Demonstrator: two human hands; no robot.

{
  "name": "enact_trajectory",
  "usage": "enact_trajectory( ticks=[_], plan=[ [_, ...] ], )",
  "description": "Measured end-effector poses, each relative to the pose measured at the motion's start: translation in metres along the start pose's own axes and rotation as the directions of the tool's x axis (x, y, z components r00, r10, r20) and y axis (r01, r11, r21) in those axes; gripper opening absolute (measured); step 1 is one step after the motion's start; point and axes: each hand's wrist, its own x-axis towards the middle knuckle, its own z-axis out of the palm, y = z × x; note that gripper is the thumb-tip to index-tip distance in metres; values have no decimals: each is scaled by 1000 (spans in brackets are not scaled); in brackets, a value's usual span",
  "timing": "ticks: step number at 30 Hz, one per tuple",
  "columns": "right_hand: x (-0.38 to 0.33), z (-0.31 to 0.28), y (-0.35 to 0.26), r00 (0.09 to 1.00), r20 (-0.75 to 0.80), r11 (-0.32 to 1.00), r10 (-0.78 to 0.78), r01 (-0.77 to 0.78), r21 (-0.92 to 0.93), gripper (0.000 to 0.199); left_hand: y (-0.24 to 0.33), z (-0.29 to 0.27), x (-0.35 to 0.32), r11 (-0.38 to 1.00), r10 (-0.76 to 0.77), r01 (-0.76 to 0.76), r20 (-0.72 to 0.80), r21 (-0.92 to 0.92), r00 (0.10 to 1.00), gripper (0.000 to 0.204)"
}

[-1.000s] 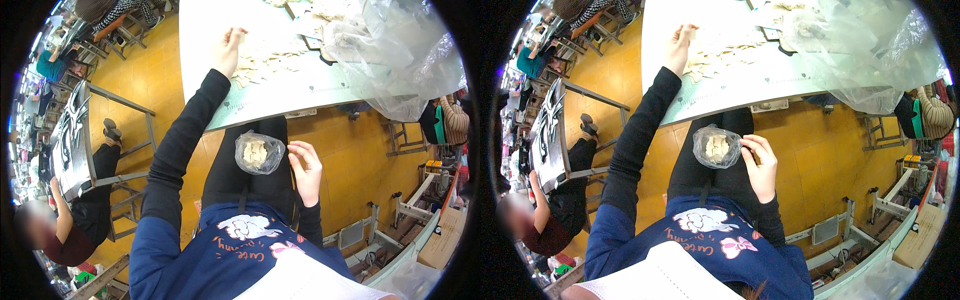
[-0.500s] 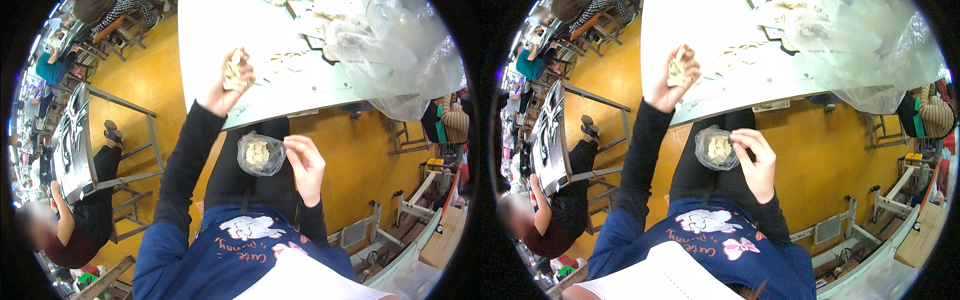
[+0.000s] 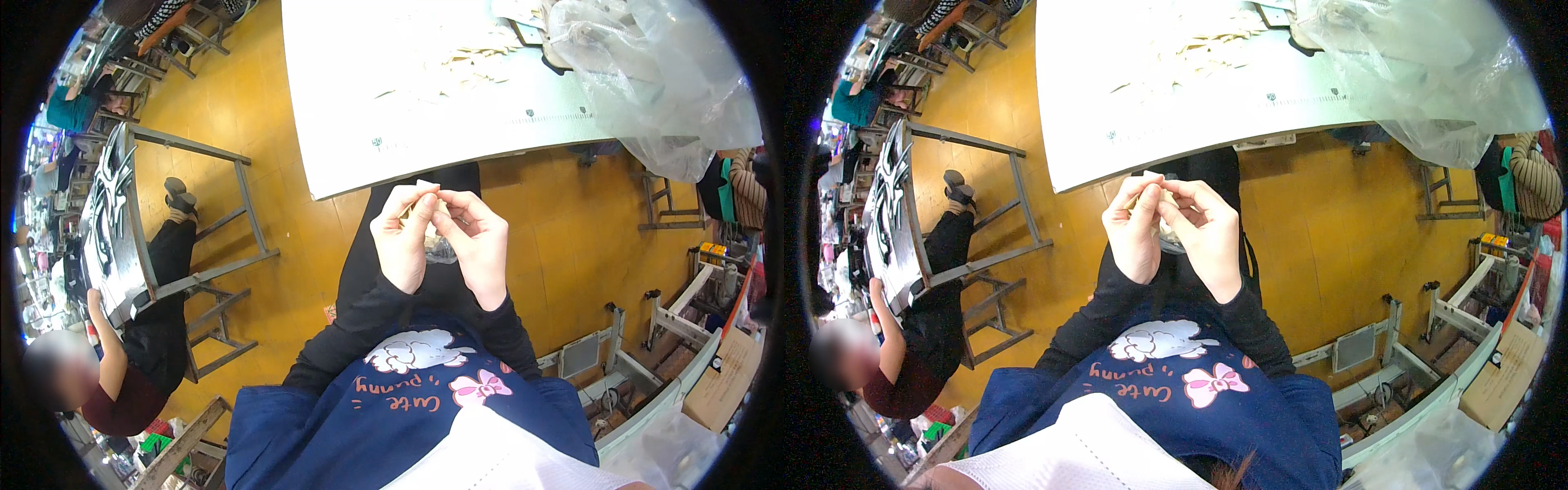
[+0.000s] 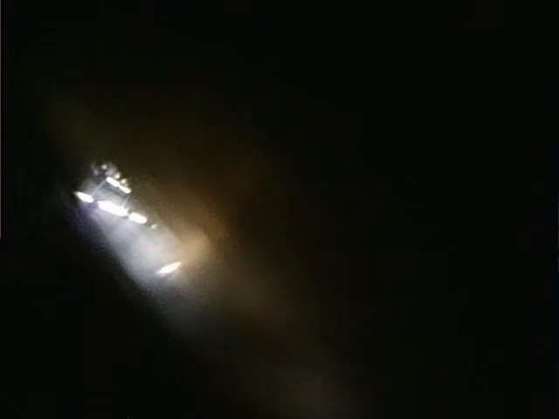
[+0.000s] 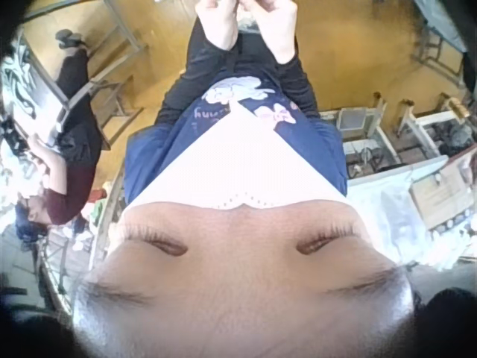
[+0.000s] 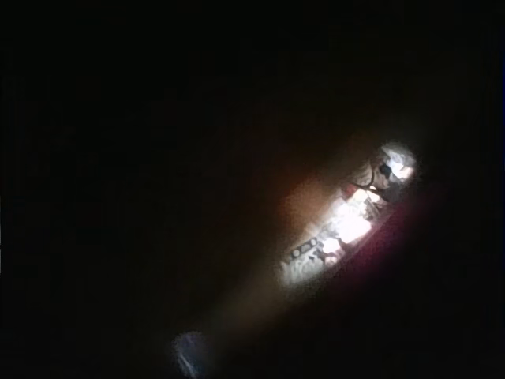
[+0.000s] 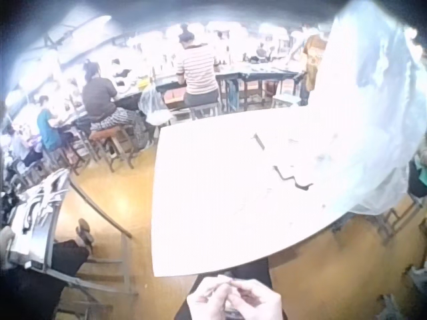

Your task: The person picks up small beige material pieces from a table and places them into a clear plastic bag. The person repeats this action continuously, handling the pieces one at a time or in small groups.

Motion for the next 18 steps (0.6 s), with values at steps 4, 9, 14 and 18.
enact_trajectory(
  ticks=[4,9,14,18],
  plan=[
    [-5,-3,13,994,-41,995,-103,103,16,21,-7,-4,-8,989,-60,58,-14,-134,998,20],
    [-8,-15,14,994,-22,920,104,-88,381,15,6,-12,-4,869,-312,294,19,-399,950,34],
    [-14,-33,8,999,41,998,20,-22,65,20,23,-39,-9,858,-358,390,156,-333,921,43],
    [-12,-37,10,984,173,860,44,51,-508,22,20,-59,-15,904,-367,405,236,-138,900,53]
  ],
)
